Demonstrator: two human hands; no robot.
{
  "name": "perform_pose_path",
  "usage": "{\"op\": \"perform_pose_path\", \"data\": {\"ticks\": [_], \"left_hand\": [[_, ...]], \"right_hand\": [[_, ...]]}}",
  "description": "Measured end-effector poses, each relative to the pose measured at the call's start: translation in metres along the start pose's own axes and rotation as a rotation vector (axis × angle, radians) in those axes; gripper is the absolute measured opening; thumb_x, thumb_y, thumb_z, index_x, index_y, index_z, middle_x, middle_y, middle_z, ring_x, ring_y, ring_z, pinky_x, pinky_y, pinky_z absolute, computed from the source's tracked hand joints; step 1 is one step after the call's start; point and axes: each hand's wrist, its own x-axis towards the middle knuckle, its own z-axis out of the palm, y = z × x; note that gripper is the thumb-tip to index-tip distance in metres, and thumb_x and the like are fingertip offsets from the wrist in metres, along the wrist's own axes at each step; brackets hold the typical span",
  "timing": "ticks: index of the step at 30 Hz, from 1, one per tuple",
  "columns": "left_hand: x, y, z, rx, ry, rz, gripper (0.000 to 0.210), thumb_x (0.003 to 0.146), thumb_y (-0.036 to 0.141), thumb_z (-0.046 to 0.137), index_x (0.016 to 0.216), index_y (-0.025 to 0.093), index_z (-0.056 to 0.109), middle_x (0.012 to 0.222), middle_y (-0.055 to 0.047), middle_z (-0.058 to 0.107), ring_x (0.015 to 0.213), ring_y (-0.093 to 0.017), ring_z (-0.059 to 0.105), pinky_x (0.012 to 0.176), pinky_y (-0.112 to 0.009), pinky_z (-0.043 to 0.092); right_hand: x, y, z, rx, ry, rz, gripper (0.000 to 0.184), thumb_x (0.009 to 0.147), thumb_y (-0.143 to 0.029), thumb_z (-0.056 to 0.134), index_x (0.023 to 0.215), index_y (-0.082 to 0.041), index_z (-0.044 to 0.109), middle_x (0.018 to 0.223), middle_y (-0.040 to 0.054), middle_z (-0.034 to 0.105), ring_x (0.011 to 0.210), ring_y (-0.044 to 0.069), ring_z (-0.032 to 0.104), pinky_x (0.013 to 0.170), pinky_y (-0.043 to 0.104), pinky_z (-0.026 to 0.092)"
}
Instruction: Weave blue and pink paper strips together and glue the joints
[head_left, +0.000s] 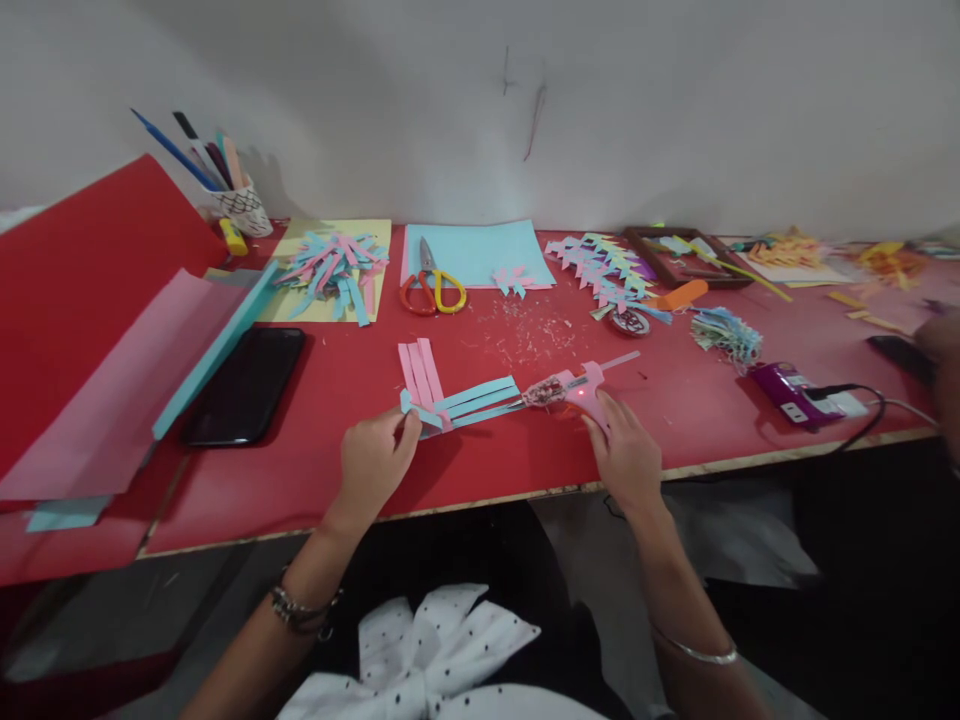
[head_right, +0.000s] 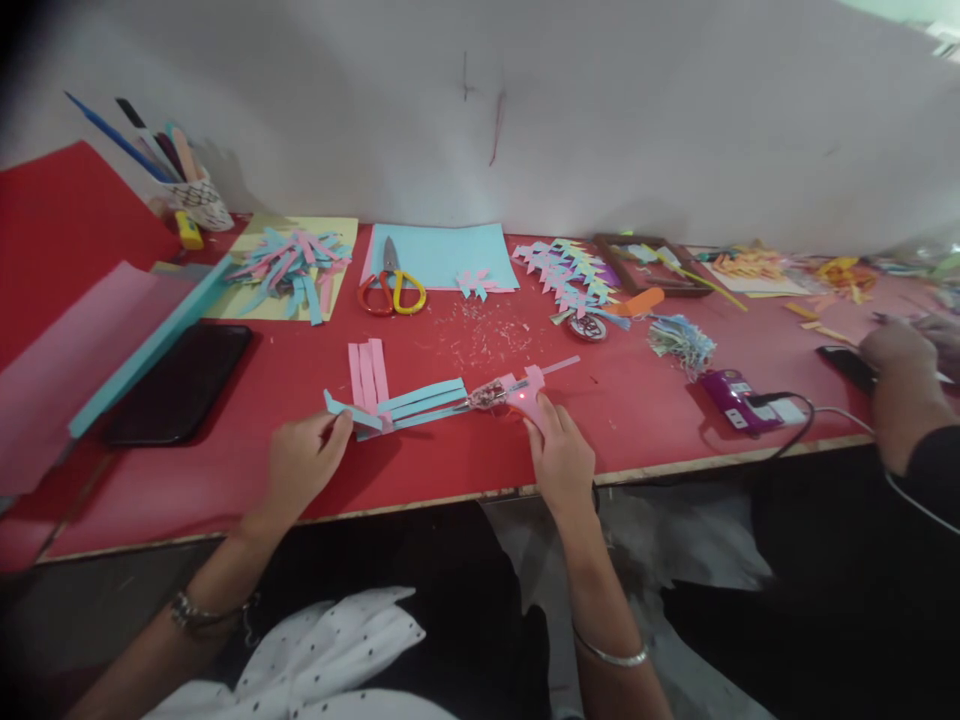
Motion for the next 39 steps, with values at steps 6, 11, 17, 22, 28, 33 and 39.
{"op": "perform_pose_path", "data": {"ticks": [6, 11, 17, 22, 28, 33, 39], "left_hand": [[-0.001, 0.001, -0.001, -0.01, -0.005, -0.007, 0.041, 0.079, 0.031, 0.031, 0.071, 0.016, 0.069, 0.063, -0.008, 0.067, 0.056, -0.016, 0.055, 0.052, -0.024, 0.03], [-0.001, 0.001, -0.001, -0.02, -0.017, -0.02, 0.043, 0.079, 0.032, 0.03, 0.073, 0.015, 0.069, 0.064, -0.01, 0.068, 0.058, -0.017, 0.058, 0.052, -0.024, 0.031], [-0.001, 0.001, -0.001, 0.003, -0.001, -0.008, 0.042, 0.08, 0.032, 0.031, 0.071, 0.017, 0.07, 0.062, -0.008, 0.068, 0.055, -0.017, 0.057, 0.05, -0.024, 0.03], [-0.001, 0.0, 0.0, -0.016, 0.021, 0.019, 0.04, 0.08, 0.03, 0.032, 0.072, 0.018, 0.069, 0.062, -0.007, 0.068, 0.054, -0.016, 0.057, 0.051, -0.023, 0.031], [0.0, -0.001, 0.001, -0.004, 0.03, 0.036, 0.041, 0.08, 0.03, 0.031, 0.07, 0.018, 0.069, 0.06, -0.007, 0.067, 0.054, -0.017, 0.058, 0.05, -0.024, 0.031], [0.0, -0.001, 0.001, -0.01, 0.057, 0.054, 0.039, 0.079, 0.029, 0.033, 0.066, 0.018, 0.068, 0.06, -0.007, 0.067, 0.055, -0.016, 0.058, 0.049, -0.023, 0.031], [0.0, -0.001, 0.002, -0.008, 0.042, 0.096, 0.039, 0.081, 0.029, 0.032, 0.064, 0.017, 0.066, 0.066, -0.006, 0.068, 0.059, -0.016, 0.06, 0.05, -0.024, 0.034]], "right_hand": [[0.002, 0.006, -0.003, -0.04, 0.032, -0.012, 0.041, 0.085, -0.035, 0.03, 0.111, -0.016, 0.055, 0.097, 0.0131, 0.063, 0.08, 0.025, 0.06, 0.058, 0.032, 0.046], [0.001, 0.012, -0.003, -0.071, 0.071, -0.036, 0.039, 0.086, -0.035, 0.032, 0.11, -0.015, 0.056, 0.094, 0.0126, 0.064, 0.08, 0.024, 0.06, 0.06, 0.031, 0.046], [0.002, 0.016, -0.007, -0.092, 0.089, -0.057, 0.039, 0.086, -0.034, 0.031, 0.112, -0.015, 0.054, 0.094, 0.013, 0.064, 0.081, 0.024, 0.06, 0.063, 0.033, 0.046], [0.002, 0.019, -0.009, -0.041, 0.097, -0.029, 0.041, 0.086, -0.038, 0.031, 0.112, -0.016, 0.053, 0.094, 0.0137, 0.062, 0.083, 0.026, 0.058, 0.064, 0.035, 0.045], [0.032, 0.024, -0.006, 0.06, 0.251, 0.118, 0.056, 0.076, -0.055, 0.041, 0.112, -0.014, 0.049, 0.101, 0.0166, 0.059, 0.093, 0.028, 0.055, 0.07, 0.039, 0.044], [0.081, 0.015, 0.011, 0.062, 0.075, 0.183, 0.047, 0.076, -0.044, 0.045, 0.112, -0.014, 0.048, 0.106, 0.0166, 0.056, 0.1, 0.028, 0.051, 0.076, 0.039, 0.041], [0.101, -0.004, 0.019, -0.011, -0.072, 0.128, 0.032, 0.074, -0.033, 0.051, 0.099, -0.014, 0.055, 0.099, 0.0171, 0.056, 0.098, 0.031, 0.05, 0.075, 0.041, 0.04]]}}
